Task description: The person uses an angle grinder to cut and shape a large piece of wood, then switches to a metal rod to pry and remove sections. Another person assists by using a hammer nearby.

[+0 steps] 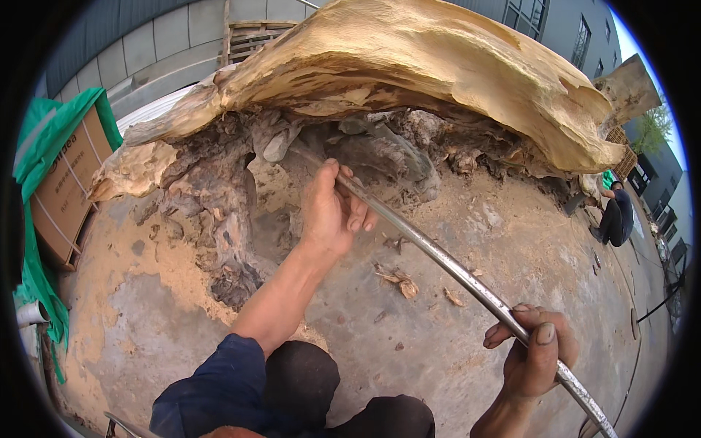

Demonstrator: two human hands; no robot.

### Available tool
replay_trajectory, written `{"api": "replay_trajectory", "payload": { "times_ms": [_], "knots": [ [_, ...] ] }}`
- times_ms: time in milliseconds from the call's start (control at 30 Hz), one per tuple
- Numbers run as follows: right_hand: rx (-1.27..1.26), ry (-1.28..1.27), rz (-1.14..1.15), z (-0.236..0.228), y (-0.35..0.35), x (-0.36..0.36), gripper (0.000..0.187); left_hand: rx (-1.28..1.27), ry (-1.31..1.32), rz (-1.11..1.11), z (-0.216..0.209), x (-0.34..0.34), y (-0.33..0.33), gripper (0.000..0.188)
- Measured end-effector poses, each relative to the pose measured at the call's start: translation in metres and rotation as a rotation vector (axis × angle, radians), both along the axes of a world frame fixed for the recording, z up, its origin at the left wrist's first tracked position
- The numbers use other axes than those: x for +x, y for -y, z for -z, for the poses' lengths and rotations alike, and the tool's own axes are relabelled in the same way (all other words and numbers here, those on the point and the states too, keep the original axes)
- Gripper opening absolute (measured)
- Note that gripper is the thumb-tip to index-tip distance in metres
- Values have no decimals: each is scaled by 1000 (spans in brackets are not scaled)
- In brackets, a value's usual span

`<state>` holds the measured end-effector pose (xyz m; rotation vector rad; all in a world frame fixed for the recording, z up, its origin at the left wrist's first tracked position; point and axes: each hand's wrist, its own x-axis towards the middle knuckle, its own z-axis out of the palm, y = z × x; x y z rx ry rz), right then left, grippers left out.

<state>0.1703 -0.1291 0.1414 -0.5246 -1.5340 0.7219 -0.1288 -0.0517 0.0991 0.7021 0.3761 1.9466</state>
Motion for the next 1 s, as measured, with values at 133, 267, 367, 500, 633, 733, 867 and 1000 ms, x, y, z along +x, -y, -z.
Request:
{"api": "replay_trajectory", "payload": {
  "times_ms": [133,267,367,500,633,733,867,1000],
  "knots": [
    [143,17,-9,12,6,-13,34,56,-46,-2,-22,-12,-7,28],
    [221,32,7,22,-2,-34,35,18,-78,-26,-30,-26,-17,29],
    [175,2,-47,27,-13,-29,37,1,-89,-13,-30,-32,-21,29],
    [96,-20,40,25,-23,-27,38,-24,-78,-22,-27,-31,-21,29],
    [142,-18,5,16,-34,-35,35,30,-28,-9,-25,-37,-33,33],
    [114,-34,12,8,-53,-34,37,-3,-24,-15,-25,-41,-40,33],
    [14,-171,-48,-32,-77,-41,43,-40,-49,-16,-38,-37,-46,34],
    [31,-132,-50,-62,-93,-46,45,-63,7,-64,-43,-36,-50,42]
  ]
}}
